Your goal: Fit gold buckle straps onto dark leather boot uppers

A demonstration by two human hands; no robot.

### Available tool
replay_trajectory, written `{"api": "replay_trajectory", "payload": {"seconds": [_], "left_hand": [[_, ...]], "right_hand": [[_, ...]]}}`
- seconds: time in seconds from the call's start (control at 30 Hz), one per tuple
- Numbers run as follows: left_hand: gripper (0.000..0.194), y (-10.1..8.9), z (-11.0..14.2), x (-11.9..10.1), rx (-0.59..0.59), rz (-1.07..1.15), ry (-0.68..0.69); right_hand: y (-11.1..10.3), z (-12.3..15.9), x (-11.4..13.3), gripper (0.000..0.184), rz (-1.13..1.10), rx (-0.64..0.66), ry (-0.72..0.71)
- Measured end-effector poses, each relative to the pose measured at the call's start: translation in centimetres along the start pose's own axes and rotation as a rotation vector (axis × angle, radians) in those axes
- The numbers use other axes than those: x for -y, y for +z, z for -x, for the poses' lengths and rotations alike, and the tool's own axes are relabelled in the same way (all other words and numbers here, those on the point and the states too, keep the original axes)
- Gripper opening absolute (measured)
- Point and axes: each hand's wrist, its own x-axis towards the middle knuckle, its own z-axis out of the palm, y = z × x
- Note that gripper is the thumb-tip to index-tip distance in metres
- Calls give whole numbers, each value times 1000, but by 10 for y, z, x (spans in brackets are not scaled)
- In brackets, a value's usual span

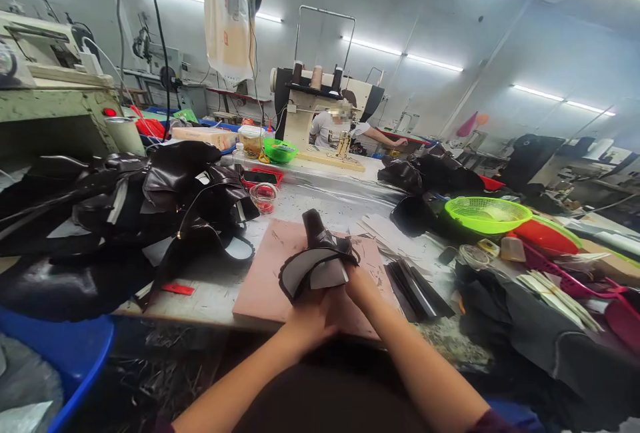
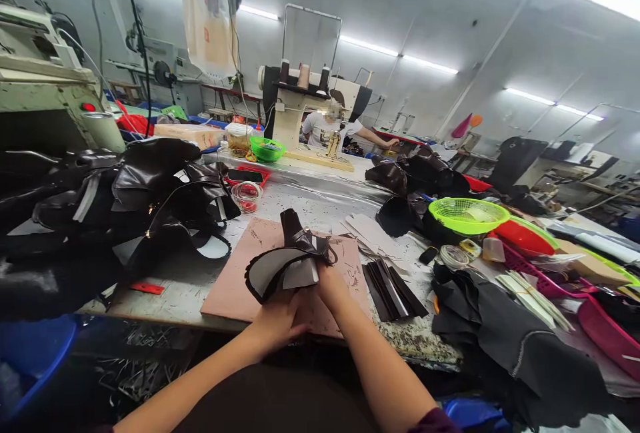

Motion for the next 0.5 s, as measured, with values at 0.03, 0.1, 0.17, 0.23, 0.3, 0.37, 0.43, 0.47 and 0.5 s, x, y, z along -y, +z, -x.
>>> {"api": "replay_trajectory", "payload": {"seconds": [0.03,0.1,0.17,0.23,0.3,0.37,0.43,0.47,0.5], "left_hand": [[76,1,-1,0,3,1,-31],[75,1,-4,-2,33,-1,-109],[74,-1,-6,-3,65,-1,-160],[74,-2,-8,-4,74,5,-171],[74,-4,-9,-3,66,13,-181],[74,-4,-9,-2,57,15,-196],[72,-3,-9,-1,52,15,-194],[71,-3,-9,-1,50,12,-190],[69,-2,-8,0,50,8,-186]], "right_hand": [[-1,2,-3,56,-15,9,17],[-2,3,-6,54,-34,26,38],[-4,2,-7,53,-39,37,51],[-5,0,-7,51,-39,38,64],[-5,-1,-7,49,-34,30,71],[-5,-1,-7,51,-24,19,70],[-5,0,-7,54,-14,15,63],[-5,0,-6,55,-9,16,57],[-6,0,-6,55,-5,18,50]]}}
